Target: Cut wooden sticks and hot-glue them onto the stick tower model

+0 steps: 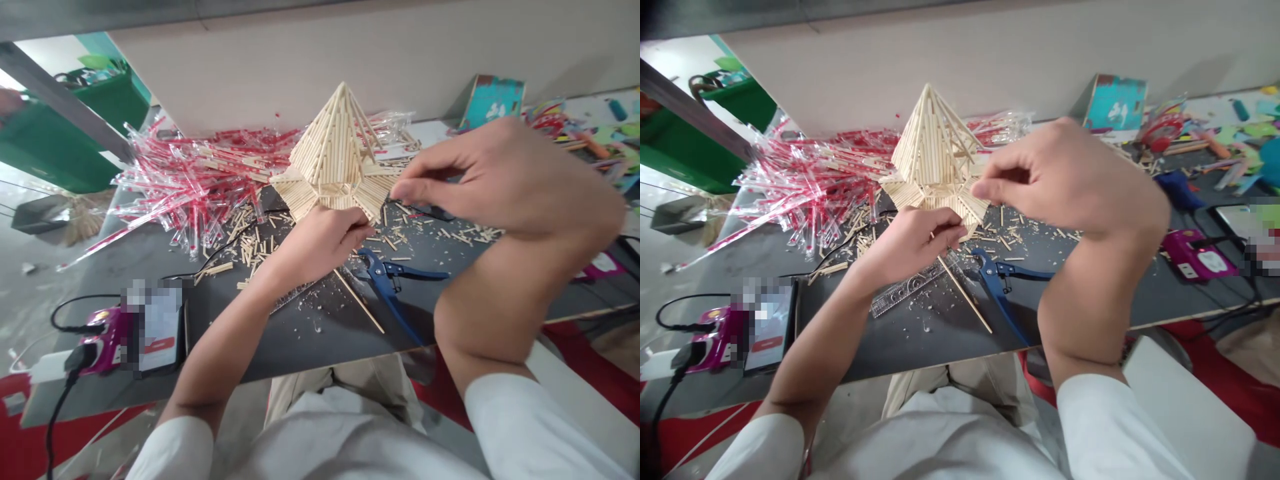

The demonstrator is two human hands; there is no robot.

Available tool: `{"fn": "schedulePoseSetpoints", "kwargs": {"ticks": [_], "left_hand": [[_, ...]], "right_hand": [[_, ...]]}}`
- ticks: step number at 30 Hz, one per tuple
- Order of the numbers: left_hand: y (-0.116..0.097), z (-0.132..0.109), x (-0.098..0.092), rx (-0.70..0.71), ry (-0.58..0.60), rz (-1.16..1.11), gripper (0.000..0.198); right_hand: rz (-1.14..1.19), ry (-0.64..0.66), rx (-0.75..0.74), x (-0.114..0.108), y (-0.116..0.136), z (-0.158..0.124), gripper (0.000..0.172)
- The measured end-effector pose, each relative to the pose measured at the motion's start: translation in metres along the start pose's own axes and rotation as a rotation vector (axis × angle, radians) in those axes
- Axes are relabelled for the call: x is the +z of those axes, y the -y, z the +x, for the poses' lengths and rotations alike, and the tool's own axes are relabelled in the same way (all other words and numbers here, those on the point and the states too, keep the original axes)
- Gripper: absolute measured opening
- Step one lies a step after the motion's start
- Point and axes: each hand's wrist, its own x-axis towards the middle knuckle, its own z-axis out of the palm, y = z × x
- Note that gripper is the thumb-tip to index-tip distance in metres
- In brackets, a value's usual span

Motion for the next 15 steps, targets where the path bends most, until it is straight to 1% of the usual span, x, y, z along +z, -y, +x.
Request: {"fn": "schedulePoseSetpoints", "kwargs": {"ticks": [2,3,5,7,9,11,13,15], "left_hand": [[0.004,0.002,0.001,-0.03,-0.009,-0.049,0.025],[0.006,0.003,0.002,-0.053,-0.017,-0.094,0.025],[0.01,0.006,0.007,-0.122,-0.045,-0.215,0.022],[0.014,0.008,0.014,-0.205,-0.082,-0.335,0.02],[0.016,0.011,0.022,-0.281,-0.14,-0.424,0.02],[0.016,0.013,0.03,-0.336,-0.21,-0.483,0.022],[0.014,0.015,0.037,-0.367,-0.262,-0.524,0.025],[0.011,0.016,0.04,-0.373,-0.281,-0.54,0.029]], "right_hand": [[-0.118,-0.041,0.121,-0.005,-0.016,-0.004,0.03],[-0.188,-0.042,0.191,-0.007,-0.026,-0.006,0.03],[-0.32,-0.03,0.345,-0.009,-0.043,-0.01,0.025],[-0.408,-0.084,0.411,-0.01,-0.052,-0.014,0.025],[-0.336,-0.183,0.387,-0.01,-0.051,-0.015,0.03],[-0.166,-0.268,0.293,-0.006,-0.043,-0.011,0.029],[0.009,-0.277,0.18,0.001,-0.035,-0.003,0.027],[0.175,-0.226,0.075,0.011,-0.031,0.009,0.026]]}}
